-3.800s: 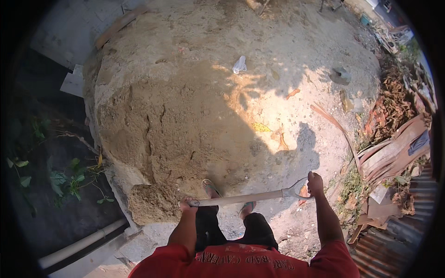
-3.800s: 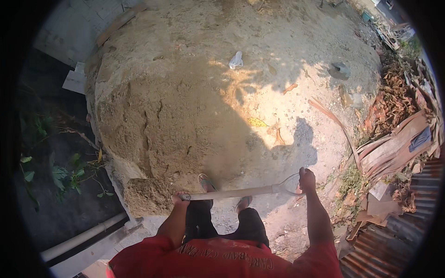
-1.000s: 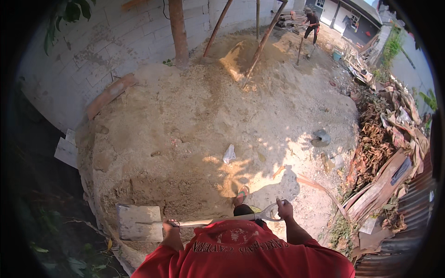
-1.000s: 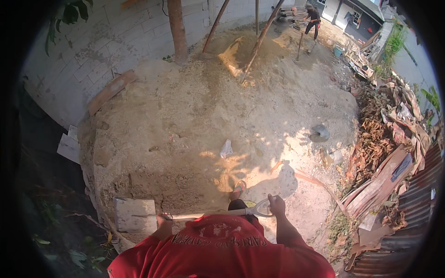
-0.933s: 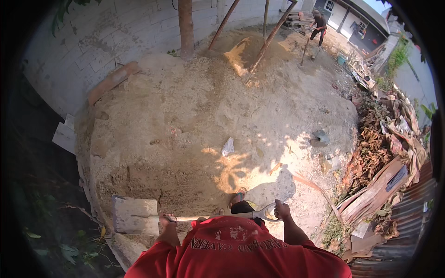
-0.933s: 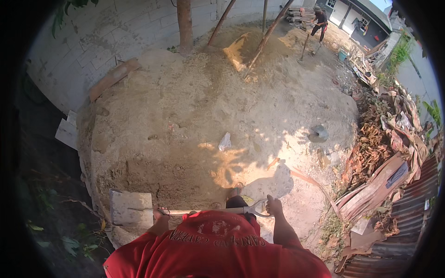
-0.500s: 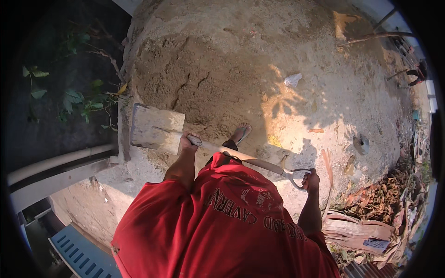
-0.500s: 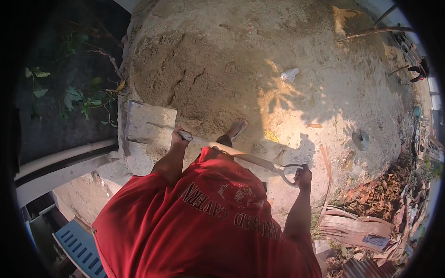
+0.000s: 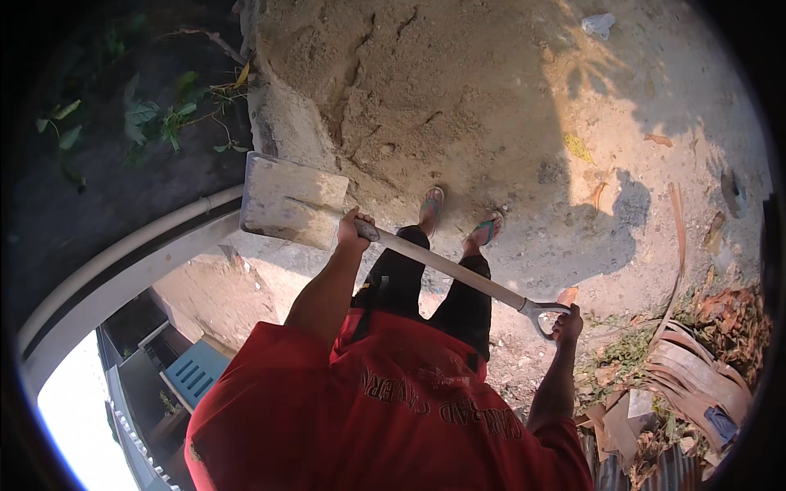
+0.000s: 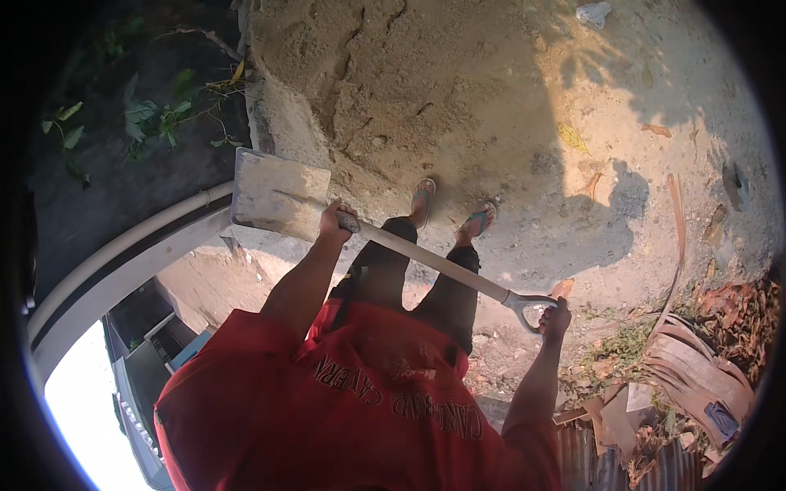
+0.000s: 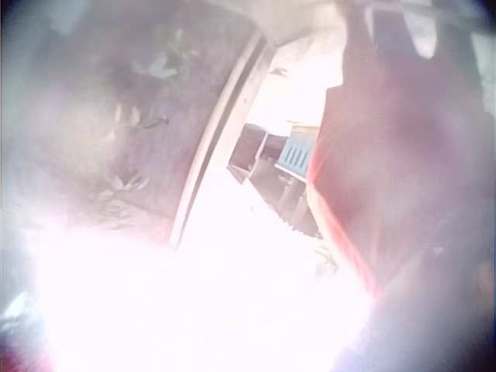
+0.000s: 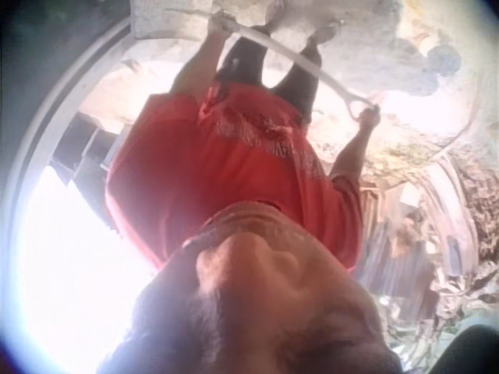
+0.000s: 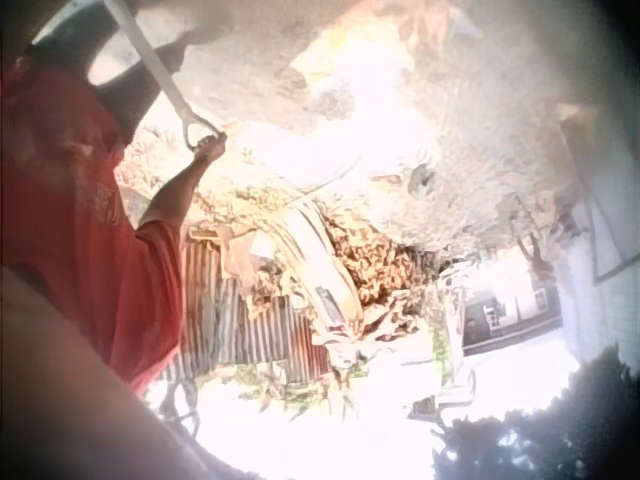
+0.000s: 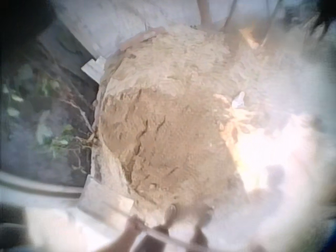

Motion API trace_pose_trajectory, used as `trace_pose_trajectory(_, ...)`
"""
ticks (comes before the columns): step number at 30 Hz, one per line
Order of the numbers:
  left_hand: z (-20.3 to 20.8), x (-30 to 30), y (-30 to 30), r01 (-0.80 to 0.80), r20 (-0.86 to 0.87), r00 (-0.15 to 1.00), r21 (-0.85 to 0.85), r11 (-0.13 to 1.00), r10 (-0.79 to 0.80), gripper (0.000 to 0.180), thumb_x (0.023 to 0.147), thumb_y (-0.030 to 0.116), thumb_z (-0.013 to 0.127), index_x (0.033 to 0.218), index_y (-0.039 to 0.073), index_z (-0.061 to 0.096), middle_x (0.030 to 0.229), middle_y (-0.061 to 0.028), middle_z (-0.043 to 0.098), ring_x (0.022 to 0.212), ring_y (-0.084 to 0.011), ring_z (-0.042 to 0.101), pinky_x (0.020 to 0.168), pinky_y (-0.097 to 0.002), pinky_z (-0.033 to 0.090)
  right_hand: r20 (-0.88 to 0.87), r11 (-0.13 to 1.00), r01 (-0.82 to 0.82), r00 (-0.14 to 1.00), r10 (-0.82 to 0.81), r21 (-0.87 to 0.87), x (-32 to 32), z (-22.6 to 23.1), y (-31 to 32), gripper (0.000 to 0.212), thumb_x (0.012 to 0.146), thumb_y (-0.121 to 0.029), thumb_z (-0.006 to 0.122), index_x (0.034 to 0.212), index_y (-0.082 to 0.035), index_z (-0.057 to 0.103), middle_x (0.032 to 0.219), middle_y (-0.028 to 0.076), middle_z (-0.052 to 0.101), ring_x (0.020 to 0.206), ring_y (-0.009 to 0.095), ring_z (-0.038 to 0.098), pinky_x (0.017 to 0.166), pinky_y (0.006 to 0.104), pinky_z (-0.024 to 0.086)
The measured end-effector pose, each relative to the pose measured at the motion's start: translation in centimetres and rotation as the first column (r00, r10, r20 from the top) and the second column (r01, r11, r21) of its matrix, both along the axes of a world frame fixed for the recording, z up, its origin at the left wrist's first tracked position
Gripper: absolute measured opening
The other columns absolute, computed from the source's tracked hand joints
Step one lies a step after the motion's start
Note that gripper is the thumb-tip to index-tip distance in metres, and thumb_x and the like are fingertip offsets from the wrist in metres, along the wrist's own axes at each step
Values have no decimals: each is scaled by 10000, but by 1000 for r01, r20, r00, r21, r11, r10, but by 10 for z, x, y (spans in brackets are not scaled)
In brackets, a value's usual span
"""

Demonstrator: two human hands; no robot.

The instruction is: The person uses a shovel to scoop sand from a pile and toss it against a mesh screen leaning against a wooden frame.

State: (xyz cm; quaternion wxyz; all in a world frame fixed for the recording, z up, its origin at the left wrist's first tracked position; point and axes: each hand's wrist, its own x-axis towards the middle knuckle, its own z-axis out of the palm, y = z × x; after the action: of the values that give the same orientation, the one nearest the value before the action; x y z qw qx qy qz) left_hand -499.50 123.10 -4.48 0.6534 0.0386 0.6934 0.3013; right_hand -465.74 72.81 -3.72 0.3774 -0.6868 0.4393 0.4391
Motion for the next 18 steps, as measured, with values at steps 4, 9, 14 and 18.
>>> trace_pose_trajectory(4, -68, 4, -22, 84, 51, 996, -142, 986, -77, 198, 846, 174, 614, 727, 102, 472, 627, -30, 454, 559, -179, 485, 599, -367, 467, -37, 981, 85, 995, -93, -176, -67, -10, -50, 479, 846, -495, 451, 517, -186, 290, 438, -55, 239, 329, 97, 237, 337, 247, 145)
trace_pose_trajectory(9, -169, 2, -80, 190, 122, 980, -348, 918, -156, 198, 804, 177, 660, 757, 99, 485, 628, -32, 454, 557, -192, 499, 559, -374, 466, 243, 857, 229, 962, -126, -462, -166, 17, -126, 415, 847, -477, 490, 630, -146, 367, 492, -27, 324, 373, 116, 300, 344, 280, 227)
trace_pose_trajectory(14, -228, -12, -127, 349, 192, 937, -491, 799, -291, 212, 748, 179, 700, 790, 91, 512, 662, -41, 489, 574, -207, 523, 559, -377, 478, 330, 756, 323, 932, -151, -569, -285, 78, -84, 454, 837, -549, 508, 673, -146, 377, 507, -26, 352, 393, 116, 301, 345, 268, 223)
trace_pose_trajectory(18, -270, -30, -71, 430, 225, 903, -510, 745, -367, 193, 752, 171, 691, 830, 102, 528, 671, -35, 493, 561, -212, 521, 534, -384, 459, 375, 657, 432, 896, -236, -618, -366, 61, 5, 515, 844, -562, 470, 568, -160, 304, 439, -28, 319, 345, 102, 277, 314, 264, 206)
